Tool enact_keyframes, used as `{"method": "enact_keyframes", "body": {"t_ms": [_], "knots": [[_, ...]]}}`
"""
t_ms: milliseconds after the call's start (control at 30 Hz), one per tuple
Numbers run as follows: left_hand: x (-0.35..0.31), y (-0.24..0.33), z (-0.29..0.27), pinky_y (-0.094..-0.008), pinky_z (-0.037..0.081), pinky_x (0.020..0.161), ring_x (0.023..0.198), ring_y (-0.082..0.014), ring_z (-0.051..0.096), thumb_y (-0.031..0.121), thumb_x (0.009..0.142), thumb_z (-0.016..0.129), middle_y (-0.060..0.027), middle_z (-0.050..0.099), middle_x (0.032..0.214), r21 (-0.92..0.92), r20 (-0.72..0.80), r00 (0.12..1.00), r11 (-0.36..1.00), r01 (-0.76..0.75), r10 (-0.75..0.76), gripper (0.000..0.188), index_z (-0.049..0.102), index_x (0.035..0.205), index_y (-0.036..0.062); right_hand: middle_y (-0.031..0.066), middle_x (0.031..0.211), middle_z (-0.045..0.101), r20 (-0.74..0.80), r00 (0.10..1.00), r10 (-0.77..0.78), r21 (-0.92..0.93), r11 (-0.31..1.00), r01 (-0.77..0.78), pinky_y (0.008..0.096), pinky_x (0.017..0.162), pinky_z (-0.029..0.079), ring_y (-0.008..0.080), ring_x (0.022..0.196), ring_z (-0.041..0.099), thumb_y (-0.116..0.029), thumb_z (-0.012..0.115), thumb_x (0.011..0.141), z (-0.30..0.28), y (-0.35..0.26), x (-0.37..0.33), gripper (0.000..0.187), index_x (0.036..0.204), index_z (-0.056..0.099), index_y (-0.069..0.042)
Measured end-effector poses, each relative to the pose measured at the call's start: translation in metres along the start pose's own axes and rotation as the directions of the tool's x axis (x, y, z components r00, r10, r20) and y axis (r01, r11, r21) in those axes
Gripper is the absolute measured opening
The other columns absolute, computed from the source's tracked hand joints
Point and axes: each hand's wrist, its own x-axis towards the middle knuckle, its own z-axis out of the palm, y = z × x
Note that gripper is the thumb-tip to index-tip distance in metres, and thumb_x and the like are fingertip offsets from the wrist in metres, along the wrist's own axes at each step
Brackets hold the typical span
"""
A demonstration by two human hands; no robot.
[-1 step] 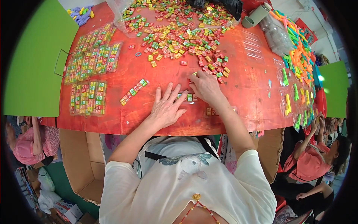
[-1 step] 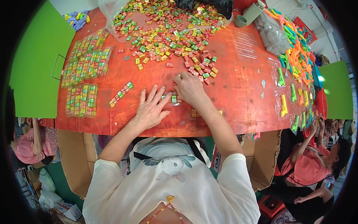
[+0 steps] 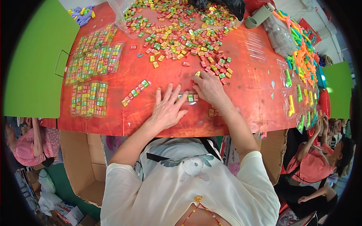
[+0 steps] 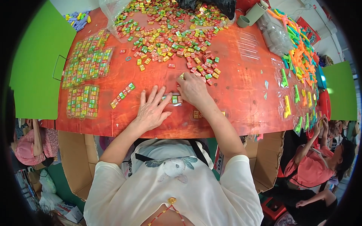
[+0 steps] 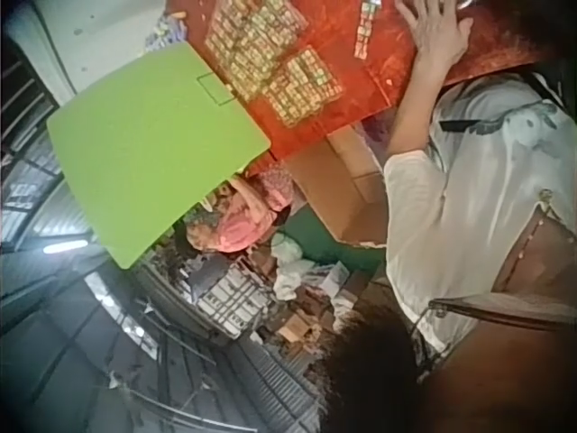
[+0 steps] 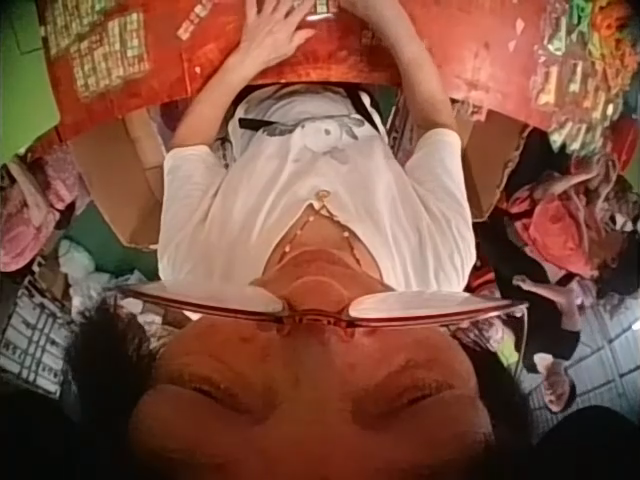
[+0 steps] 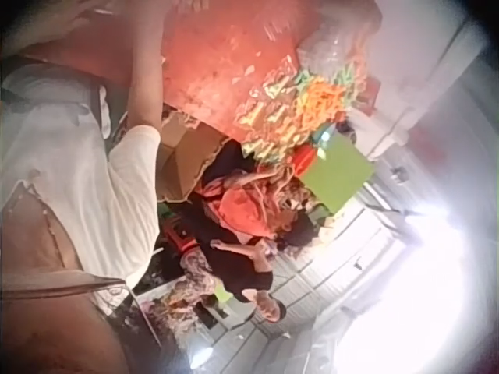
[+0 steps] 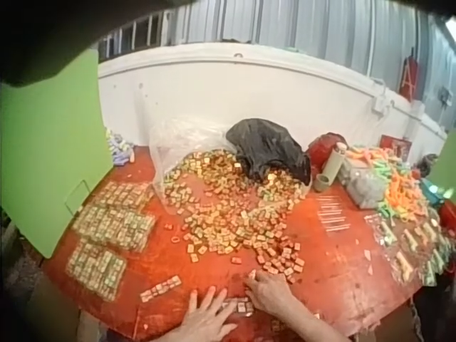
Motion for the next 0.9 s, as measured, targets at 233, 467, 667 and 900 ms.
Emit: {"method": "enact_keyframes", "body": {"t_ms": [233, 467, 667, 900], "knots": [[0.011, 0.001, 0.001, -0.0712, 0.019, 0.112, 0.148, -0.0408, 0.026, 0.037, 0.089, 0.069, -0.0194, 0.032, 0.158, -0.053, -0.069, 0.995, 0.995, -0.081, 0.077, 0.062, 0.051, 0.145, 0.0182, 0.0135, 0.093, 0.061, 0.023, 0.991, 0.128, 0.179, 0.975, -0.130, 0.0450, 0.079, 0.052, 0.0352, 0.090, 0.063, -0.015, 0.072, 0.084, -0.018, 0.003, -0.034, 0.026, 0.109, 0.068, -0.007], [0.018, -0.011, 0.014, -0.0673, 0.025, 0.111, 0.142, -0.0397, 0.038, 0.030, 0.091, 0.067, -0.0206, 0.045, 0.149, -0.166, -0.176, 0.982, 0.981, -0.101, 0.072, 0.044, 0.061, 0.132, 0.0157, 0.0123, 0.094, 0.061, 0.025, 1.000, -0.004, 0.144, 0.990, 0.001, 0.0418, 0.081, 0.051, 0.0319, 0.091, 0.063, -0.016, 0.071, 0.085, -0.007, -0.012, -0.037, 0.029, 0.112, 0.066, -0.006], [0.017, -0.005, 0.004, -0.0617, 0.027, 0.112, 0.143, -0.0374, 0.037, 0.027, 0.091, 0.066, -0.0176, 0.046, 0.149, -0.239, -0.159, 0.987, 0.970, -0.049, 0.011, 0.055, 0.052, 0.142, 0.0121, 0.0134, 0.096, 0.061, 0.096, 0.983, 0.159, 0.307, 0.934, -0.181, 0.0434, 0.083, 0.051, 0.0335, 0.094, 0.063, -0.013, 0.072, 0.085, -0.017, -0.015, -0.036, 0.035, 0.117, 0.064, -0.006], [0.016, -0.008, 0.009, -0.0522, 0.039, 0.102, 0.124, -0.0360, 0.050, 0.012, 0.087, 0.067, -0.0168, 0.054, 0.132, -0.079, -0.226, 0.962, 0.982, -0.172, 0.150, 0.057, 0.052, 0.141, 0.0045, 0.0143, 0.105, 0.061, 0.062, 0.977, 0.203, 0.254, 0.944, -0.212, 0.0431, 0.085, 0.048, 0.0332, 0.101, 0.061, -0.014, 0.073, 0.083, -0.040, 0.000, -0.070, 0.048, 0.129, 0.059, -0.009]]}}
